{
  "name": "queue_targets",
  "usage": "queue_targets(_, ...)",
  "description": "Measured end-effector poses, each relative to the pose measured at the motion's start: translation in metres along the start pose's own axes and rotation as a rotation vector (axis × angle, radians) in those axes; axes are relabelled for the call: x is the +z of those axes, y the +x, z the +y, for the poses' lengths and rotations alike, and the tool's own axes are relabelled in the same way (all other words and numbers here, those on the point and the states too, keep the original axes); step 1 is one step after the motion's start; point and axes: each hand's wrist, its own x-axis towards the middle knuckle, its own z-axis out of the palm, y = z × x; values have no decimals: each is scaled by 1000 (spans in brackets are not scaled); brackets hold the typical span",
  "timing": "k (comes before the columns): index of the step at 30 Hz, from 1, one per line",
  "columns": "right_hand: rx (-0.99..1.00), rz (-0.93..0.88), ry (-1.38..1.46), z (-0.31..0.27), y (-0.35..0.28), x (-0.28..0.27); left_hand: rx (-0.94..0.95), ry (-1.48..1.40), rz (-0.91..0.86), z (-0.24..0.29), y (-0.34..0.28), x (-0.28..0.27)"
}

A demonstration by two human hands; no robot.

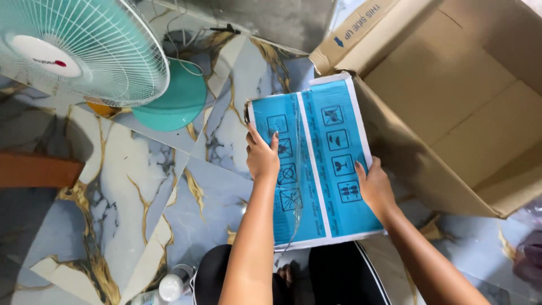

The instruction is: Sorting cup noodles and unboxing water bottles in a storage area.

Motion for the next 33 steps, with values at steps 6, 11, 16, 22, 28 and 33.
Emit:
queue_targets(6, -114, 23, -17, 13, 15, 10, 46, -4, 135, 4, 4, 5)
queue_targets(11, 100, -119, 8, -7, 55, 6, -105, 71, 15, 27, 2, -14)
queue_targets(16, 31, -80, 122, -72, 175, 24, -171, 92, -11, 40, 24, -18)
queue_targets(22, 95, -55, 108, -54, 298, 73, -190, 94, -3, 32, 25, -6)
queue_targets(28, 148, -424, 530, -20, 315, 81, -167, 52, -8, 30, 13, -11)
queue_targets(33, 83, -334, 535, -16, 321, 93, -288, -42, -28, 28, 28, -12)
